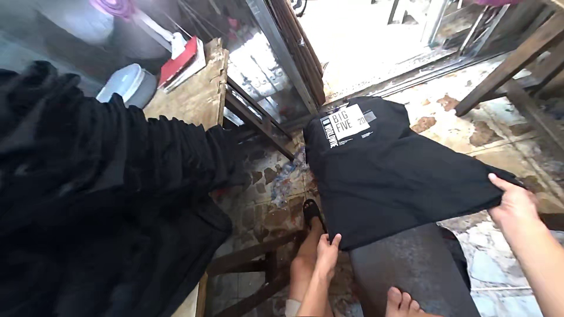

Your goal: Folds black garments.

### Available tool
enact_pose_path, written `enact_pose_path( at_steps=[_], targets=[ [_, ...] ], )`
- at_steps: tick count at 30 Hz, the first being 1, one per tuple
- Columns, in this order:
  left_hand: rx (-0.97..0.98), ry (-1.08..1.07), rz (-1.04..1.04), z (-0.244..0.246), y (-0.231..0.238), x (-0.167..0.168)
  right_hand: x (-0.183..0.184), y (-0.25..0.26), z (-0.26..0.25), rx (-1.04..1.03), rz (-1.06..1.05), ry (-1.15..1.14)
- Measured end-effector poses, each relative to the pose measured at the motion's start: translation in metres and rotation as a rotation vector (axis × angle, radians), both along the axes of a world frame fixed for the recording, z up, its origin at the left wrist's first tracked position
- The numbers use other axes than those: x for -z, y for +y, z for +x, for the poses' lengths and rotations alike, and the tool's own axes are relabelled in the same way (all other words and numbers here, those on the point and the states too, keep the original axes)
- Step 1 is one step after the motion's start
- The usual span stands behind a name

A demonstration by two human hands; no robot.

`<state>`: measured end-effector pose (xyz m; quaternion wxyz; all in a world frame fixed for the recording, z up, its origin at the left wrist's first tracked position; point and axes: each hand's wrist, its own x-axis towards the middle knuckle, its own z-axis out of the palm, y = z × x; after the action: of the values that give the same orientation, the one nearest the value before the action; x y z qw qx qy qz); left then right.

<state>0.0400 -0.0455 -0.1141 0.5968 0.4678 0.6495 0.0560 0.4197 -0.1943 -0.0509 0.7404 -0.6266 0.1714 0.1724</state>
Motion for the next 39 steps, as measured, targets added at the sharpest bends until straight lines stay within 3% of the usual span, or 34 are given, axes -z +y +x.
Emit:
enact_pose_path(
  at_steps=[2, 4, 7, 8, 9, 12, 15, 18, 21, 24, 26, 28, 30, 33, 36, 39],
  targets=[
    [0.012, -0.039, -0.053, -0.003, 0.010, -0.014, 0.000, 0.002, -0.001, 0.007, 0.014, 0.004],
    [0.066, -0.090, 0.042, -0.007, 0.020, -0.039, 0.001, 0.001, -0.001, 0.007, 0.027, 0.007],
    [-0.024, -0.429, 0.274, -0.007, 0.019, -0.061, -0.002, 0.000, -0.004, 0.008, 0.040, 0.014],
    [-0.028, -0.365, 0.343, -0.007, 0.013, -0.052, -0.002, -0.001, -0.005, 0.001, 0.040, 0.013],
    [0.047, -0.170, 0.400, -0.008, 0.007, -0.036, -0.001, -0.002, -0.005, -0.002, 0.043, 0.012],
    [0.289, 0.233, 0.336, -0.009, -0.007, 0.016, 0.007, -0.001, -0.001, 0.000, 0.038, 0.015],
    [0.206, 0.217, 0.251, -0.003, -0.012, 0.035, 0.009, -0.005, 0.000, -0.009, 0.045, 0.015],
    [-0.040, 0.033, 0.153, -0.003, -0.012, 0.033, 0.012, -0.009, 0.000, -0.021, 0.047, 0.019],
    [-0.037, -0.060, 0.129, -0.012, 0.003, -0.012, 0.004, -0.006, -0.002, -0.011, 0.056, 0.049],
    [0.058, -0.147, 0.642, -0.010, 0.012, -0.093, -0.010, -0.002, 0.000, 0.005, 0.070, 0.019],
    [-0.010, -0.201, 0.780, 0.001, 0.012, -0.114, -0.010, -0.001, 0.001, -0.014, 0.064, -0.043],
    [0.035, -0.014, 0.683, 0.007, 0.010, -0.087, -0.014, 0.003, 0.000, -0.015, 0.112, -0.055],
    [0.201, 0.234, 0.436, 0.006, 0.013, -0.034, -0.022, 0.009, -0.001, 0.039, 0.144, -0.028],
    [0.184, 0.322, 0.183, 0.006, 0.009, 0.006, -0.023, 0.012, 0.001, 0.067, 0.105, -0.002],
    [-0.001, 0.166, 0.035, 0.006, 0.014, -0.028, -0.022, 0.005, -0.003, 0.001, 0.035, -0.014],
    [-0.089, -0.213, -0.029, 0.009, 0.034, -0.107, -0.036, 0.012, -0.001, -0.038, 0.021, -0.019]
  ],
)
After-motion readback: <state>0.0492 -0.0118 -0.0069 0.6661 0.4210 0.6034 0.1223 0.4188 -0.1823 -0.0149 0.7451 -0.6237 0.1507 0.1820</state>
